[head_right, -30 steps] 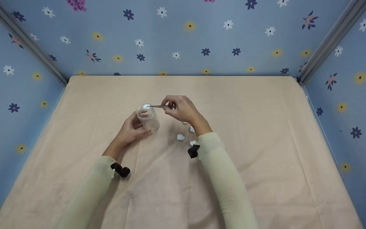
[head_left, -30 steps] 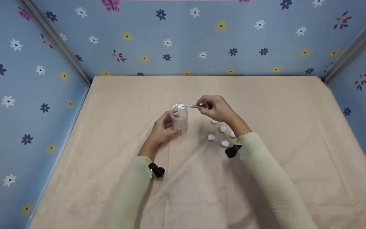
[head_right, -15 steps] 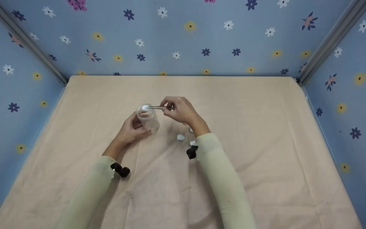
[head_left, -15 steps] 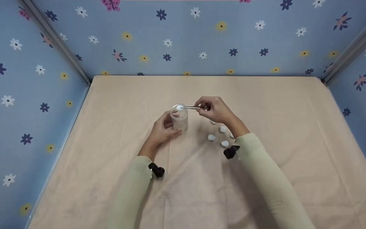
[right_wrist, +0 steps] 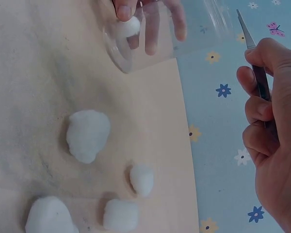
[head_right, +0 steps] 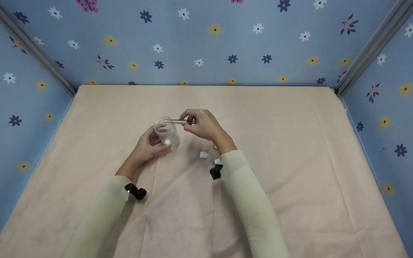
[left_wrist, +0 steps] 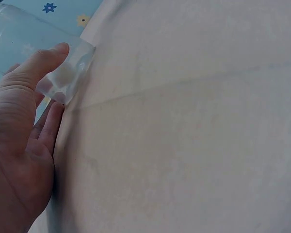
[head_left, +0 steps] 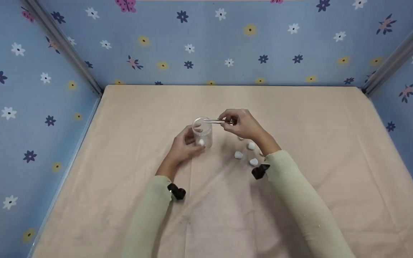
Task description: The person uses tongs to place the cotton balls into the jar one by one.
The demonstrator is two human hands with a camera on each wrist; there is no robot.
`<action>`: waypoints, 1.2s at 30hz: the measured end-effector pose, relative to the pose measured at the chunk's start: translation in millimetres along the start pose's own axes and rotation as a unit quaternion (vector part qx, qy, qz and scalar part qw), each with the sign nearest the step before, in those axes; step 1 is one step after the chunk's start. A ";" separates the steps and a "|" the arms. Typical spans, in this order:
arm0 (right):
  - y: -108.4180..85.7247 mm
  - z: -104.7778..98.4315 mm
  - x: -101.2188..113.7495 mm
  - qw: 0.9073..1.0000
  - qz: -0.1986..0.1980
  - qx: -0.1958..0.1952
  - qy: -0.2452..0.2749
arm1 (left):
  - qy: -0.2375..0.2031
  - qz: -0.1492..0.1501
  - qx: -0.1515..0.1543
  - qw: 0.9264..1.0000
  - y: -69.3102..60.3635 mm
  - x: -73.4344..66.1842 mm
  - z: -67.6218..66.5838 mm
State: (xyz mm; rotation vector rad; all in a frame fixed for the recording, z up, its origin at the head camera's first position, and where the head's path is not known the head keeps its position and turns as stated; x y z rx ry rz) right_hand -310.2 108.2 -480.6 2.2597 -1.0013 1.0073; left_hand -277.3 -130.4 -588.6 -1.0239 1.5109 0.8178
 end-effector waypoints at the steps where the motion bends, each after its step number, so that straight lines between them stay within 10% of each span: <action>1: 0.1 -0.2 0.1 1.000 0.000 -0.001 0.002 | 0.000 0.000 -0.001 1.000 -0.1 -0.1 0.0; 36: -20.3 -26.8 -8.6 0.999 0.001 -0.034 0.035 | 0.008 -0.024 -0.004 1.000 -1.4 0.4 -0.2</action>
Point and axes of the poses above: each hand's wrist, its own y-axis towards the middle knuckle, its own z-axis out of the palm, x = y × z, the point moved 5 cm from there along y, towards the middle knuckle, and after that the axes turned 10 degrees about x, right-handed, at the moved point
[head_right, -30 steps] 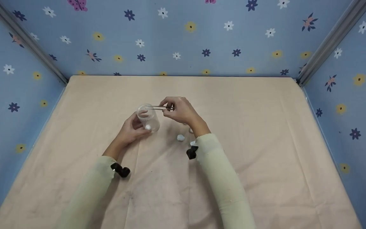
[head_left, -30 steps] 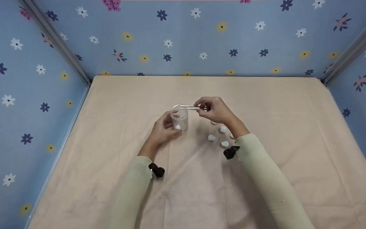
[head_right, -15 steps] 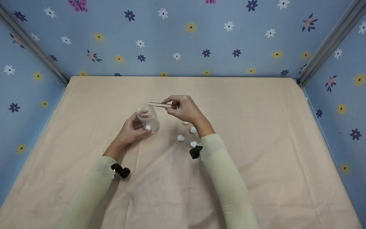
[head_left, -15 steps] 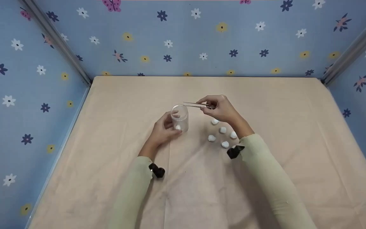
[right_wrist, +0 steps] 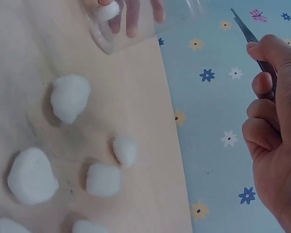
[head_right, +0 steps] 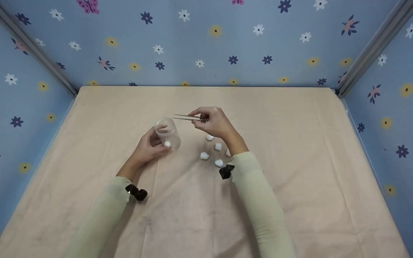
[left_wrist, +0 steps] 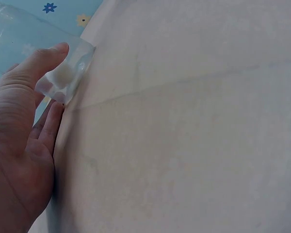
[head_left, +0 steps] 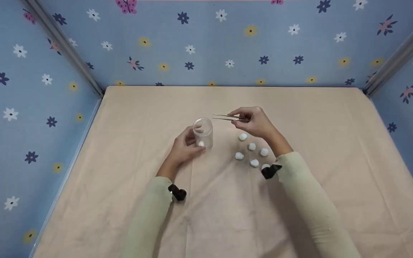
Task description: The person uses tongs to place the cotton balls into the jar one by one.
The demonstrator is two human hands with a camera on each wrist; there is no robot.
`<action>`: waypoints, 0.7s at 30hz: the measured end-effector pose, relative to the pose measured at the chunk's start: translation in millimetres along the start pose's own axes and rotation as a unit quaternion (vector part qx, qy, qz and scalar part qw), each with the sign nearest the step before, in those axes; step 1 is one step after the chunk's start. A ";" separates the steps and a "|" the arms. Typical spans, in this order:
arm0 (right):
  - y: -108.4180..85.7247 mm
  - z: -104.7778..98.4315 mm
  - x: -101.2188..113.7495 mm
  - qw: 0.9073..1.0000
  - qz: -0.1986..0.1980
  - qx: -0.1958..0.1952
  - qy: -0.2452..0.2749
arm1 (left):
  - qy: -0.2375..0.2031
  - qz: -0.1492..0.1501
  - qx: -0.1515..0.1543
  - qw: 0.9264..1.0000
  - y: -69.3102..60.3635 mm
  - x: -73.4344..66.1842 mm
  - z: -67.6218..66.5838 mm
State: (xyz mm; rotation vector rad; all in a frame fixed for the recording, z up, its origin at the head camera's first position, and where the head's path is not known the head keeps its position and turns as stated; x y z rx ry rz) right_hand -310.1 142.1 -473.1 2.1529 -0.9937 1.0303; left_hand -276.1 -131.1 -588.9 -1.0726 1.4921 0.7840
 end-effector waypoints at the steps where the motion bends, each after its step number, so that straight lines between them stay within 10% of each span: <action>1: -0.9 -1.1 0.0 1.000 0.000 0.000 0.000 | 0.002 0.001 0.000 1.000 -0.1 -0.1 0.0; 21: -21.0 -22.3 -0.2 1.000 0.003 -0.021 0.007 | -0.004 0.016 0.003 1.000 1.0 -0.1 -0.6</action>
Point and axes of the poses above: each hand's wrist, its own y-axis towards the middle knuckle, its own z-axis out of the palm, x = y × z, the point moved 5 cm from there along y, towards the middle knuckle, and after that the axes turned 10 degrees about x, right-handed, at the moved point
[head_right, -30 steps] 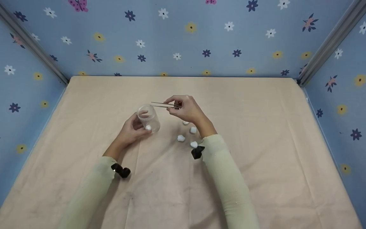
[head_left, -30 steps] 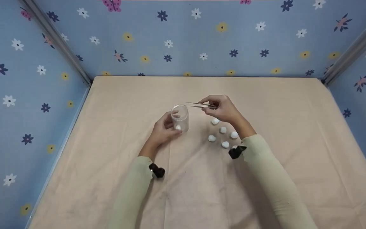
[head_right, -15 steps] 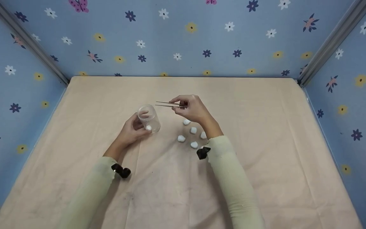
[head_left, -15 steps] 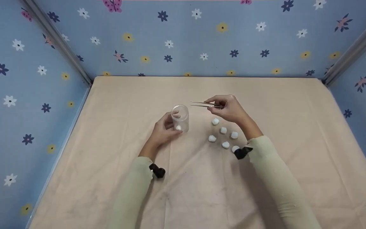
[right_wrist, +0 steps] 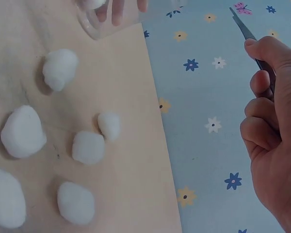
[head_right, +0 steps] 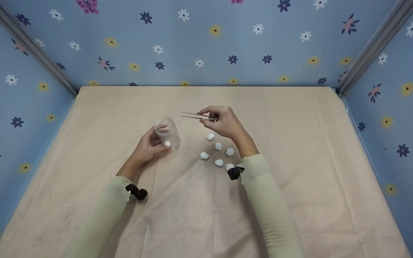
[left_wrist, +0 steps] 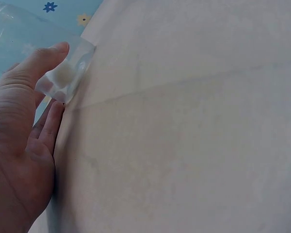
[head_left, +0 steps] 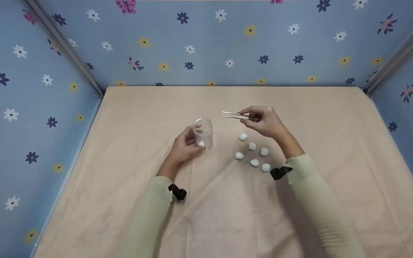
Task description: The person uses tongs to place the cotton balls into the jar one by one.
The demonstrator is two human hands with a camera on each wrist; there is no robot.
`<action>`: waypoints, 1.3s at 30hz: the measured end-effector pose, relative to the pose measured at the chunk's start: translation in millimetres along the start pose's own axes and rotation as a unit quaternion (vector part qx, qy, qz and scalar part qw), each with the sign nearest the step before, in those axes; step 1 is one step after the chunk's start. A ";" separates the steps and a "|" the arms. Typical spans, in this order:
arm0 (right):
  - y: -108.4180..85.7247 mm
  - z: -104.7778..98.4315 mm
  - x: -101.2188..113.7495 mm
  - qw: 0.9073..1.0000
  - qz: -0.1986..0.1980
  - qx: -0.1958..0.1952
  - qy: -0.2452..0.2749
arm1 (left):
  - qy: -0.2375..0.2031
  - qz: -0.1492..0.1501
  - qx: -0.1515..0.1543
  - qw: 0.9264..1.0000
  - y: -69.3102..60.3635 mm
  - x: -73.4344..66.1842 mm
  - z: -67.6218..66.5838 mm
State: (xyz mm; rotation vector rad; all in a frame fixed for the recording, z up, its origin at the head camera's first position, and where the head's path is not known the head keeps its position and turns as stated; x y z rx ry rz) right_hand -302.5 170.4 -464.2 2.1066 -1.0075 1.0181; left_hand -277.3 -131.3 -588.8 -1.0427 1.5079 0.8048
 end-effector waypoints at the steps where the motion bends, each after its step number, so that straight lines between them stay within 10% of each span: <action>1: -0.4 -0.7 -0.1 1.000 -0.001 -0.001 0.000 | 0.000 0.000 -0.001 1.000 0.0 -0.4 -0.2; 39: -42.6 -35.4 -34.3 0.998 0.035 -0.034 -0.037 | 0.010 -0.002 -0.003 1.000 0.4 1.2 -2.1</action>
Point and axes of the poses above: each hand's wrist, its own y-axis towards the middle knuckle, its own z-axis out of the palm, x = y × z, the point moved 5 cm from there along y, towards the middle knuckle, and after that the axes turned 10 degrees about x, right-handed, at the moved point
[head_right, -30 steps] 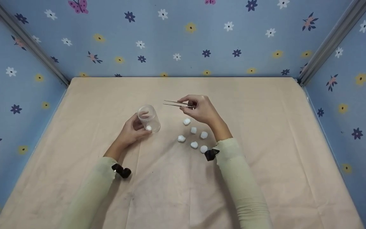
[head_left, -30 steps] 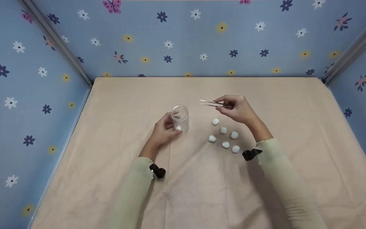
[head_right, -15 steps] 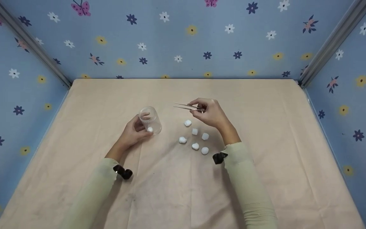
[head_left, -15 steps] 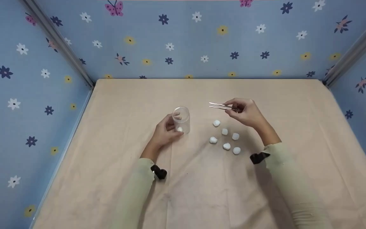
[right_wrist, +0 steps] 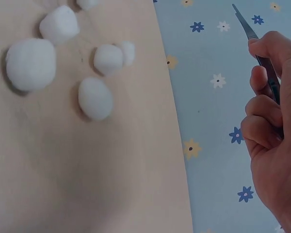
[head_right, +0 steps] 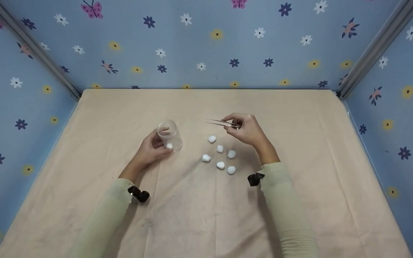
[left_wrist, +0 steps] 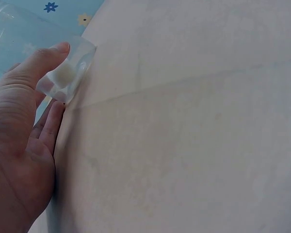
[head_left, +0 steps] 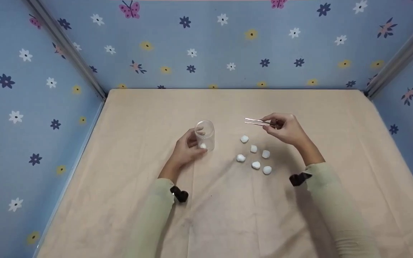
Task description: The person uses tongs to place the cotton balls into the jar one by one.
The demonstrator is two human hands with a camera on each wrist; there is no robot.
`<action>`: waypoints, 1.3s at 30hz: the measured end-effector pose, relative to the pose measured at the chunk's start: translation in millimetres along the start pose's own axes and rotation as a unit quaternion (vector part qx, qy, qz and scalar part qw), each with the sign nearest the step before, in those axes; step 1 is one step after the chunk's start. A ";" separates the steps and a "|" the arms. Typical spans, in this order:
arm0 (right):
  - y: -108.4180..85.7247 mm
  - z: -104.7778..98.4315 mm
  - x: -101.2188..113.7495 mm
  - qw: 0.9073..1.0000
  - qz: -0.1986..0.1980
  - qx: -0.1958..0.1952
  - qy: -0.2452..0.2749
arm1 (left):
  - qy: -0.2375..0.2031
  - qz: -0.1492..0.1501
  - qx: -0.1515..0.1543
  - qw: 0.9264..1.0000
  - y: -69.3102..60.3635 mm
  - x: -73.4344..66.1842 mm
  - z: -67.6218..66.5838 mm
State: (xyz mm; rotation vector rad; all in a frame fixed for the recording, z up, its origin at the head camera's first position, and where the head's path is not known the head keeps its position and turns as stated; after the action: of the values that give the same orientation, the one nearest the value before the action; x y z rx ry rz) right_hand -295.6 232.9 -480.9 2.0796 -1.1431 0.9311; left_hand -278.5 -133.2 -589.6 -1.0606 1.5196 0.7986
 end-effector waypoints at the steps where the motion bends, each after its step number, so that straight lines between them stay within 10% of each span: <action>1: -0.6 -0.6 -1.4 1.000 0.004 -0.001 -0.001 | -0.003 -0.001 0.001 1.000 -0.1 -0.5 0.2; 39: 0.5 26.0 -43.5 0.989 0.079 0.101 -0.077 | -0.008 0.000 -0.004 1.000 -0.1 0.1 1.3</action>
State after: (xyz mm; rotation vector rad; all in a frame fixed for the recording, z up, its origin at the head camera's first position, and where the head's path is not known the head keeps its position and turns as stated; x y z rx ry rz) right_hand -305.2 233.3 -530.6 2.2819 -1.3603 1.0115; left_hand -277.8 -132.1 -590.0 -1.0569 1.5038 0.8113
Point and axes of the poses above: each hand's wrist, its own y-axis towards the middle knuckle, its own z-axis out of the palm, x = y × z, the point moved 5 cm from there along y, towards the middle knuckle, and after that the axes turned 10 degrees about x, right-handed, at the moved point
